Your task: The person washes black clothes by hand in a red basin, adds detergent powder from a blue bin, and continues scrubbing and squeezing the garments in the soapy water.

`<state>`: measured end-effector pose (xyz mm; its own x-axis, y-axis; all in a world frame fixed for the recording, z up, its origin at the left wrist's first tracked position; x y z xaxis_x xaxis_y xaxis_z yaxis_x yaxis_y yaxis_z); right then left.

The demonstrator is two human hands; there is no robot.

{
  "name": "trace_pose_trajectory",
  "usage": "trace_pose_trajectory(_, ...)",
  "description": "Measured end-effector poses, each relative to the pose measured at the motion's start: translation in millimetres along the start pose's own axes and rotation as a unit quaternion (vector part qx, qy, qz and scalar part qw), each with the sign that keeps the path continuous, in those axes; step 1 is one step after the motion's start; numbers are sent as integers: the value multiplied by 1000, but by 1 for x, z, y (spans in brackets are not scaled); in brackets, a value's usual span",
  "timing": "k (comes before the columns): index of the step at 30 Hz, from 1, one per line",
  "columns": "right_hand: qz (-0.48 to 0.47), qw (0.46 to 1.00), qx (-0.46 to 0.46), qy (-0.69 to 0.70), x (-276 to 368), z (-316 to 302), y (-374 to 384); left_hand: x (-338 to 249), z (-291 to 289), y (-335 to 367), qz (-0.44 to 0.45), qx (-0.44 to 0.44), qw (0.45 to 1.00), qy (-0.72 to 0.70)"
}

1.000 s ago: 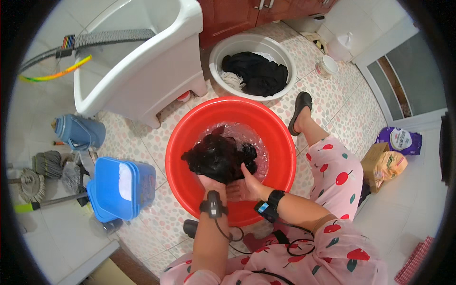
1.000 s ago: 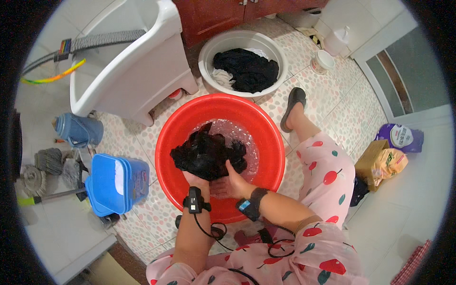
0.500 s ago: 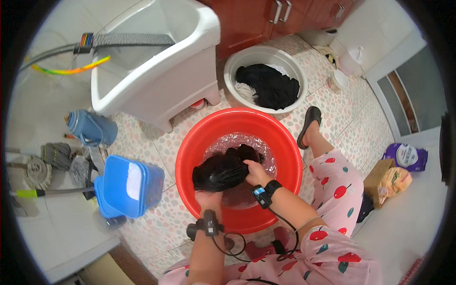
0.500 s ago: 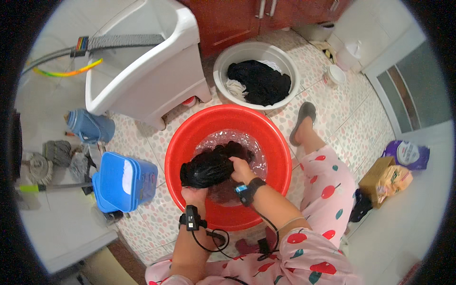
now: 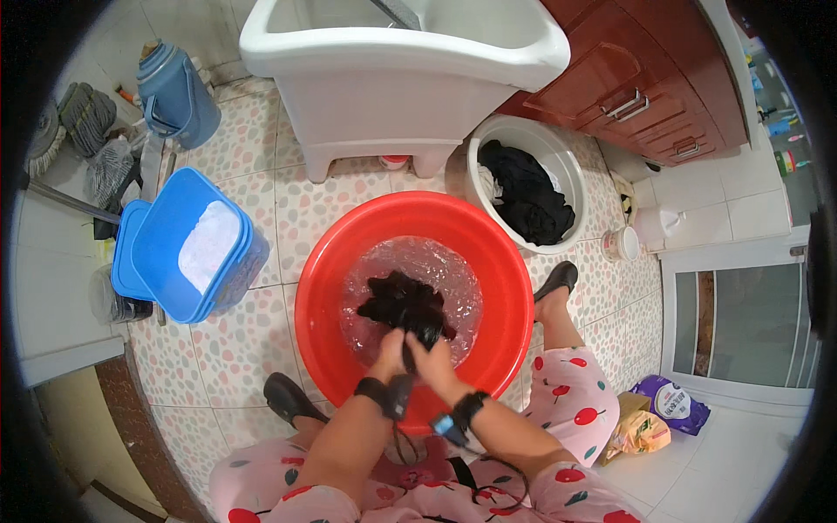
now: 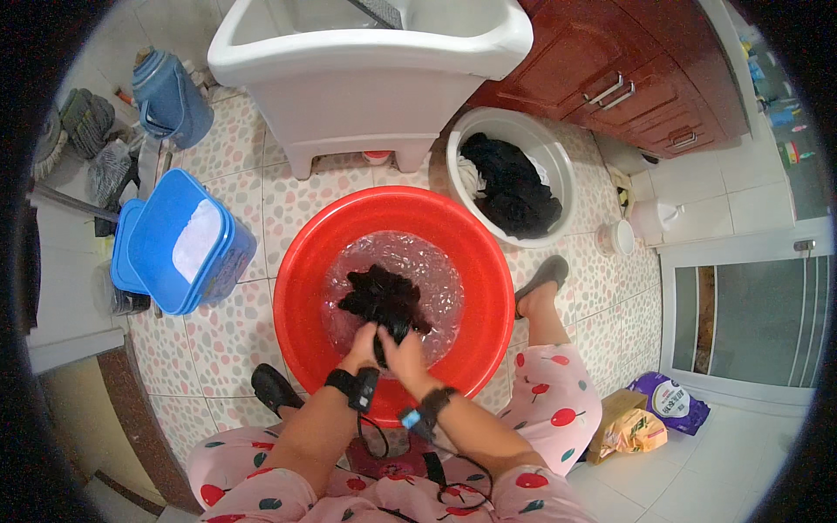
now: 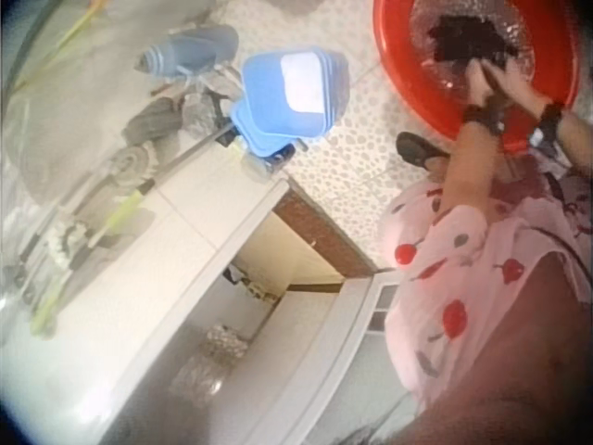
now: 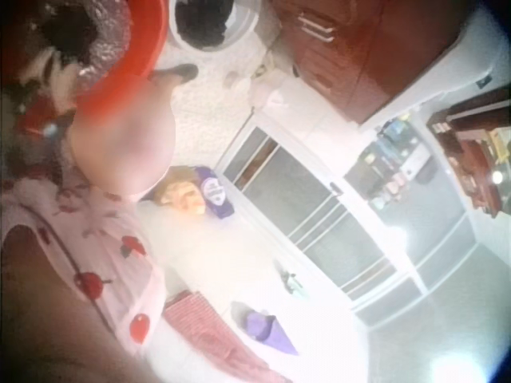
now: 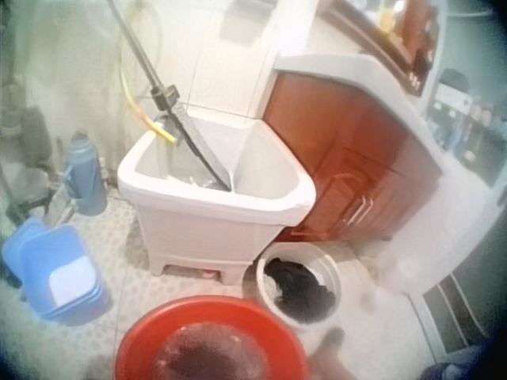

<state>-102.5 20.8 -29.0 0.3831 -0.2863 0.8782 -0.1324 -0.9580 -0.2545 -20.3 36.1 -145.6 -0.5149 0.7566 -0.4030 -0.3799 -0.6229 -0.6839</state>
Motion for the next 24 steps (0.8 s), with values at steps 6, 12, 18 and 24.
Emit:
trace_pose_trajectory(6,-40,984,-153,-82,-35,-51,48,5,77,-24,-150,-13,966,-210)
trace_pose_trajectory(12,-68,988,-135,-22,-5,-7,-8,-14,57,-7,-147,110,958,-220)
trace_pose_trajectory(18,-80,987,-142,4,-55,-60,66,33,76,0,-164,-17,963,-212)
trace_pose_trajectory(24,-68,997,-46,-1,13,0,-8,-18,33,-10,-105,34,981,-163)
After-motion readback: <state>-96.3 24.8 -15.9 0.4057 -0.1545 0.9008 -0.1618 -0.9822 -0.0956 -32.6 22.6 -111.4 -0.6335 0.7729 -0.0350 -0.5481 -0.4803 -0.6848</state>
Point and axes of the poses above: each hand's wrist, its own y-axis towards the middle knuckle, its own z-axis out of the palm, x = y × z, the point moved 7 cm from there along y, towards the middle knuckle, and after that the axes turned 8 degrees about -z, right-handed, at the moved point
